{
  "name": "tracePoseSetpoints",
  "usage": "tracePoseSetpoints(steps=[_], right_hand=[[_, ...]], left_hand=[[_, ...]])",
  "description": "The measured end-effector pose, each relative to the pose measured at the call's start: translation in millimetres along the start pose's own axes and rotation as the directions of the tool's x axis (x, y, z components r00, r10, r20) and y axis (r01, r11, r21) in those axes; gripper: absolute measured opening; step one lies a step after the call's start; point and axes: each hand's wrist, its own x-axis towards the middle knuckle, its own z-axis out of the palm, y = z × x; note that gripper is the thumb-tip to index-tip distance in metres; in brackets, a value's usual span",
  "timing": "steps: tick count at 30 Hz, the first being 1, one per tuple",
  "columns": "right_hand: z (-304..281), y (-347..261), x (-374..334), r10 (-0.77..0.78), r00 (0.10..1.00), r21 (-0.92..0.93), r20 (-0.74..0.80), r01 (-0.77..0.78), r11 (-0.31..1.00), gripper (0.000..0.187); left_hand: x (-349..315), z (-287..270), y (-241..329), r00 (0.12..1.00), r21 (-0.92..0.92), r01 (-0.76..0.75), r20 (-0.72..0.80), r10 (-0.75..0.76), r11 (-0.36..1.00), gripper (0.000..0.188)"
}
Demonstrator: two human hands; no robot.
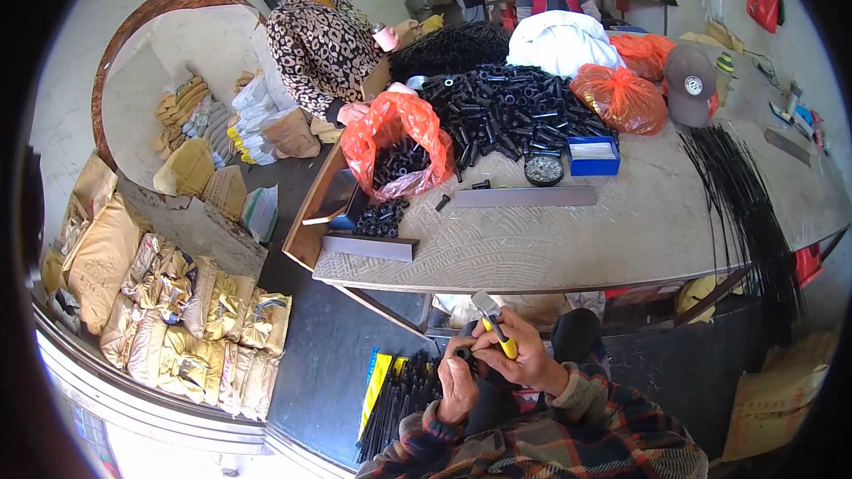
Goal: The recorder is cutting, organizing, and bundling black electrical cables at a workbench.
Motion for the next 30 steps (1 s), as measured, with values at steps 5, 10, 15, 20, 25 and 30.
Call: tracePoseSetpoints(steps=[5, 10, 15, 20, 25, 30], right_hand=[[-6, -6, 5, -0.040, 0.999, -0.105, 0.027, 0.043, 0.994, 0.014], [-18, -8, 13, -0.040, 0.996, -0.184, 0.075, 0.053, 0.981, 0.018], [-21, -14, 13, -0.002, 0.985, -0.192, 0.170, 0.035, 0.981, 0.021], [-16, -5, 8, 0.012, 0.989, -0.137, 0.151, 0.009, 0.991, 0.022], [-11, -4, 8, -0.009, 0.998, -0.120, 0.057, 0.016, 0.993, 0.013], [3, 3, -3, 0.067, 0.994, 0.057, -0.085, -0.062, 0.996, 0.011]], left_hand=[[3, 3, 5, 1.000, 0.017, 0.016, -0.001, -0.016, 1.000, 0.052], [7, 4, 6, 0.999, 0.086, 0.023, 0.042, -0.027, 0.996, 0.055], [2, 4, 2, 0.998, 0.021, 0.065, 0.003, -0.065, 0.998, 0.054], [5, 3, 3, 0.997, -0.042, 0.073, 0.019, -0.072, 0.996, 0.054], [8, 6, -1, 1.000, 0.005, 0.015, -0.026, -0.015, 1.000, 0.059], [8, 5, -1, 0.999, 0.151, -0.031, -0.001, 0.032, 0.988, 0.063]])
